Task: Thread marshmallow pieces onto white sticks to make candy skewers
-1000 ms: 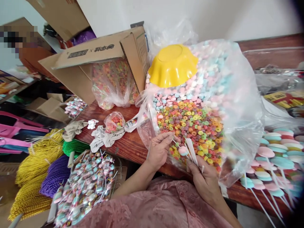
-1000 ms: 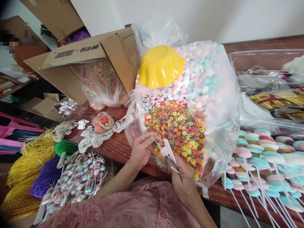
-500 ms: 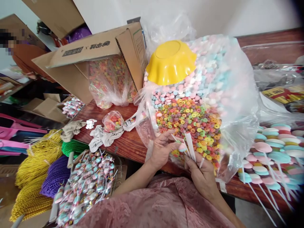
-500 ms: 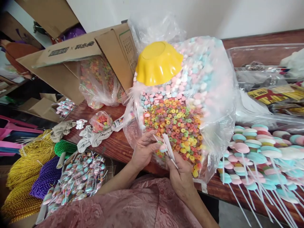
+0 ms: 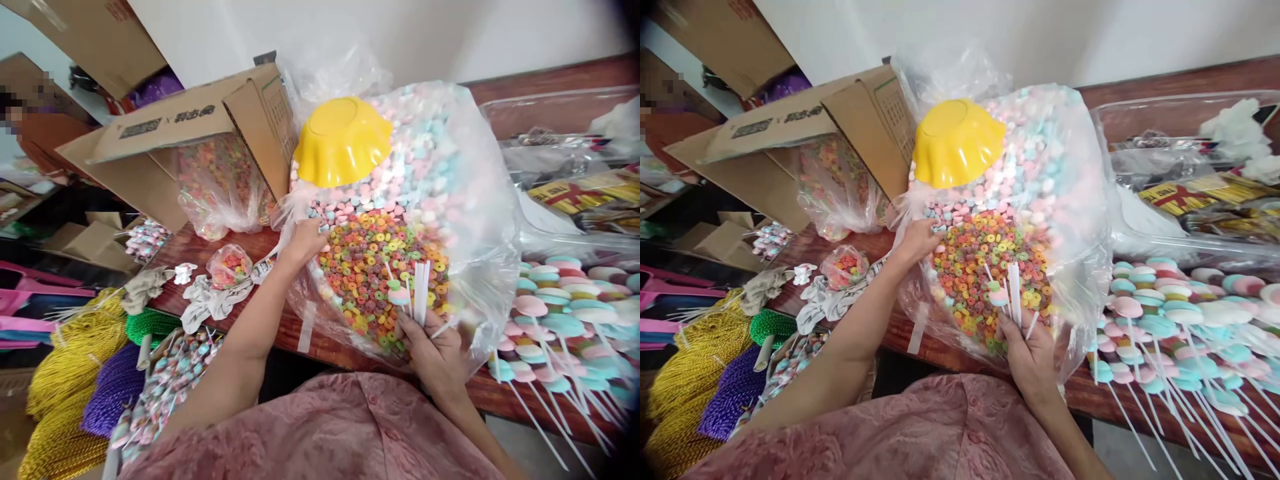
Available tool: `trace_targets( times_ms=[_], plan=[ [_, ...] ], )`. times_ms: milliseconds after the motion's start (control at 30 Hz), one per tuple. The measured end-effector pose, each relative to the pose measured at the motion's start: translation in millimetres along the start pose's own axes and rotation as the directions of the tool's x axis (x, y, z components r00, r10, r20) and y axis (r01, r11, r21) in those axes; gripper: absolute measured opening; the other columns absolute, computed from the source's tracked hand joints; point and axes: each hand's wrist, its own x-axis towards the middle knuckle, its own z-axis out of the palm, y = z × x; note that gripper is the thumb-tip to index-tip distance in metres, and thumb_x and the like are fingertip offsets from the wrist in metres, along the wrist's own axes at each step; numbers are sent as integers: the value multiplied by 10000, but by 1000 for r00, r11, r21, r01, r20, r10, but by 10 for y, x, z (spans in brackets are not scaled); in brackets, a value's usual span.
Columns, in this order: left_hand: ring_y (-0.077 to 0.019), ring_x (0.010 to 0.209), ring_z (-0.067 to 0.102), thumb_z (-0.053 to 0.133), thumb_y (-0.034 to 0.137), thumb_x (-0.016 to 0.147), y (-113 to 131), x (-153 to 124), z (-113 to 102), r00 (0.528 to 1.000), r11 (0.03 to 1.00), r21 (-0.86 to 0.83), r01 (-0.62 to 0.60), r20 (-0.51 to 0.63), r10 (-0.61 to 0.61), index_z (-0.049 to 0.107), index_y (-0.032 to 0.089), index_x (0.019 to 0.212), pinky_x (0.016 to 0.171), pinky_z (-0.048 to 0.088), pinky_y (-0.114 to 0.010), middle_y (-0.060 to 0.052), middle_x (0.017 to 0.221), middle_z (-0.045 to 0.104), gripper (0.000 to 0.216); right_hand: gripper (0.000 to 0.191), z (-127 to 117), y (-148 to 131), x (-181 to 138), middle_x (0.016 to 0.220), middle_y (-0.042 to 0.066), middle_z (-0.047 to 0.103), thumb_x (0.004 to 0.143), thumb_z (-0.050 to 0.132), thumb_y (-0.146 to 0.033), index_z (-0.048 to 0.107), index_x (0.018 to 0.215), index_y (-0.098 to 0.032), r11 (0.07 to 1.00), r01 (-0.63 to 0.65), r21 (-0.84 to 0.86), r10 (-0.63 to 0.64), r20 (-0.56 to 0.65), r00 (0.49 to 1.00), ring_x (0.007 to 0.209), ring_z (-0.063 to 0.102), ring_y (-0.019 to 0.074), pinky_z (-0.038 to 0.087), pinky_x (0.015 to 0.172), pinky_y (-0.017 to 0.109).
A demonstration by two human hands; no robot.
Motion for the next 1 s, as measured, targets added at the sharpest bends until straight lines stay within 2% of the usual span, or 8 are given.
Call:
trace_targets(
  times_ms=[67, 167, 367, 567, 733, 900, 1000],
  plan=[
    [-280, 1028, 670, 642, 246, 833, 11, 171, 23, 999, 987, 159, 15, 37, -21, 740, 148, 1013, 912, 490, -350, -148, 1030, 742, 227, 385, -13, 33, -14, 575, -15, 498, 878, 658, -512, 612, 673, -189, 1000, -14, -10, 14, 7, 1000, 508, 397, 118, 281, 456, 256],
    [-279, 1014, 675, 638, 252, 829, 48, 284, 68, 999, 981, 194, 24, 39, -32, 741, 176, 1002, 894, 492, -347, -139, 1040, 749, 216, 375, -65, 103, -17, 593, -6, 521, 886, 653, -511, 631, 698, -187, 999, -28, -18, 28, 20, 999, 521, 406, 122, 281, 455, 255],
    [-251, 933, 672, 620, 193, 811, 9, 247, 203, 999, 994, 105, 10, -38, -6, 750, 177, 874, 867, 481, -340, -105, 945, 761, 145, 336, -108, 110, 32, 606, 9, 534, 889, 644, -485, 646, 712, -199, 1000, -7, -31, 8, 58, 998, 528, 426, 140, 314, 468, 271],
    [-194, 798, 643, 610, 189, 799, -89, 132, 269, 994, 999, 21, 38, -106, -36, 733, 163, 748, 838, 468, -309, -64, 787, 731, 135, 340, -65, 83, 9, 588, 7, 514, 904, 626, -465, 629, 681, -208, 998, 7, -56, -3, 78, 997, 513, 423, 141, 320, 469, 273],
    [-173, 699, 612, 612, 150, 740, -120, 70, 368, 982, 993, -103, 66, -167, -82, 704, 161, 655, 756, 466, -295, -25, 662, 675, 126, 386, -48, 91, -18, 572, -4, 512, 899, 625, -496, 628, 662, -191, 994, 43, -97, -35, 79, 996, 511, 423, 131, 340, 476, 254],
    [-155, 665, 592, 608, 109, 713, -148, -9, 457, 963, 974, -222, 50, -247, -106, 644, 170, 596, 705, 466, -281, -2, 647, 647, 136, 363, -39, 69, -50, 575, -10, 520, 901, 622, -499, 641, 704, -195, 995, 51, -87, -43, 92, 995, 495, 419, 128, 333, 460, 250],
    [-152, 741, 617, 614, 98, 713, -118, -94, 430, 946, 957, -290, -9, -311, -85, 623, 177, 596, 740, 483, -271, -3, 703, 660, 142, 375, -51, 89, -87, 570, -16, 493, 912, 611, -492, 610, 680, -197, 993, 62, -100, -52, 95, 994, 503, 414, 127, 335, 475, 253]
  ],
)
